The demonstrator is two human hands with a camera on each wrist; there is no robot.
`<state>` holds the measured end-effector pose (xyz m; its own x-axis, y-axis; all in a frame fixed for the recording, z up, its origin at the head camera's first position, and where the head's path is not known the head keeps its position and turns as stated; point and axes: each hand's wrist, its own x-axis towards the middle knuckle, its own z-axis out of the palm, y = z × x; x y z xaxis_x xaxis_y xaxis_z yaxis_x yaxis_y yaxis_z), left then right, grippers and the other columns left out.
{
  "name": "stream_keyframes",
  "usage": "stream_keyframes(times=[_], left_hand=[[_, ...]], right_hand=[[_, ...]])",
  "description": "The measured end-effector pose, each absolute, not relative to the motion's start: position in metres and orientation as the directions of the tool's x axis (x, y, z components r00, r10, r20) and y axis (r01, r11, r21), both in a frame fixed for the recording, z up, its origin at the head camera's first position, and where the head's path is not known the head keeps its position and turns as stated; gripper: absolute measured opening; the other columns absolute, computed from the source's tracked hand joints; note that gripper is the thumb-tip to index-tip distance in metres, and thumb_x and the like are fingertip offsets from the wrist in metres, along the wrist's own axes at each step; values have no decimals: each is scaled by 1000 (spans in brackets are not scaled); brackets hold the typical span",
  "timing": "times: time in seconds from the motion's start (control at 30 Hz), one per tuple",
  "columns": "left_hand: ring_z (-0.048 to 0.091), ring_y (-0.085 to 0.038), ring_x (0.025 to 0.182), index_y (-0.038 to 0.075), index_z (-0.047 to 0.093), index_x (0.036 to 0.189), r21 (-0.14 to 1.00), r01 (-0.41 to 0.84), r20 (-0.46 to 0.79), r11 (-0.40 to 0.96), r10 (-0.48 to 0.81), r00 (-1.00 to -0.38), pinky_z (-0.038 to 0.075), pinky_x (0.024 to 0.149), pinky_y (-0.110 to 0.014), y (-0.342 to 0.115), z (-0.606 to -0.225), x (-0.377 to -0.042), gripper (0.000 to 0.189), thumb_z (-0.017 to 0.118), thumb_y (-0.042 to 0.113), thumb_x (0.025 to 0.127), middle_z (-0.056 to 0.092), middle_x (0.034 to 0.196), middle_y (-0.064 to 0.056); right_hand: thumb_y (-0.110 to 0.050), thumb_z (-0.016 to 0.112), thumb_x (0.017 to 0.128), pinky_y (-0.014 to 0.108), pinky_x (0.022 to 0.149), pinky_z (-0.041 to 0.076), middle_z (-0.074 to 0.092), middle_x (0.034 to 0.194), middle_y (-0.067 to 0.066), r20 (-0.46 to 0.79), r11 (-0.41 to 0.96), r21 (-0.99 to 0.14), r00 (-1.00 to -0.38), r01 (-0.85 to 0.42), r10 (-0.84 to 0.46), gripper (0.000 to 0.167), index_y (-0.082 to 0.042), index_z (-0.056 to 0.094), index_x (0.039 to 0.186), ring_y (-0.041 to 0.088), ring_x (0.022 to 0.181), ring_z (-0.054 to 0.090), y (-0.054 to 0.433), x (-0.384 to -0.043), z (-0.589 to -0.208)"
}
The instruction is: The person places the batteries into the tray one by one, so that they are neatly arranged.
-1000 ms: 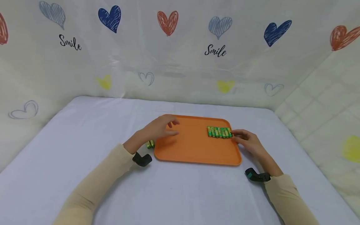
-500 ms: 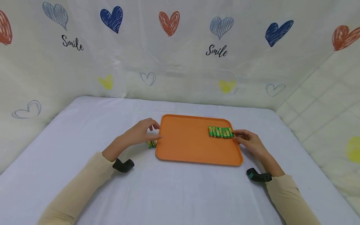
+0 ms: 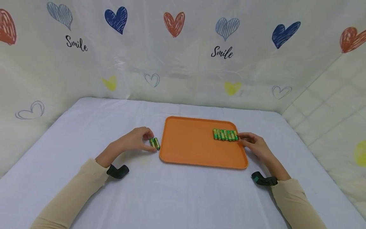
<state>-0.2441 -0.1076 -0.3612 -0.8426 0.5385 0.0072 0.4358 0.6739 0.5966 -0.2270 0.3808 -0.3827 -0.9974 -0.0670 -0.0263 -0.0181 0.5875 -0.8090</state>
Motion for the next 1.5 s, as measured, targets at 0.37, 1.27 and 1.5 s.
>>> stream_keyframes(times=[0.37,1.27,1.5], left_hand=[[56,-18,89,3,64,103,584,483,45,652,568,-822,48,85,-36,-110,-363,-245,46,85,33,74,62,94,-2],[58,-23,96,3,62,112,556,544,135,628,578,-805,48,88,-40,-84,-343,-251,50,82,35,79,62,102,-6],[58,-25,97,5,62,110,552,581,169,598,602,-780,49,88,-41,-71,-338,-256,48,83,34,78,62,101,-5]], right_hand=[[-25,61,98,14,77,48,57,127,25,-15,575,-817,-996,-37,-85,49,3,51,136,-4,87,58,382,-226,-383],[-31,63,96,15,77,47,58,127,22,-43,594,-805,-998,10,-41,52,-1,51,137,0,88,58,380,-226,-382],[-30,63,96,14,77,47,58,127,23,-34,587,-809,-998,-1,-49,51,0,51,137,-1,88,58,380,-226,-381]])
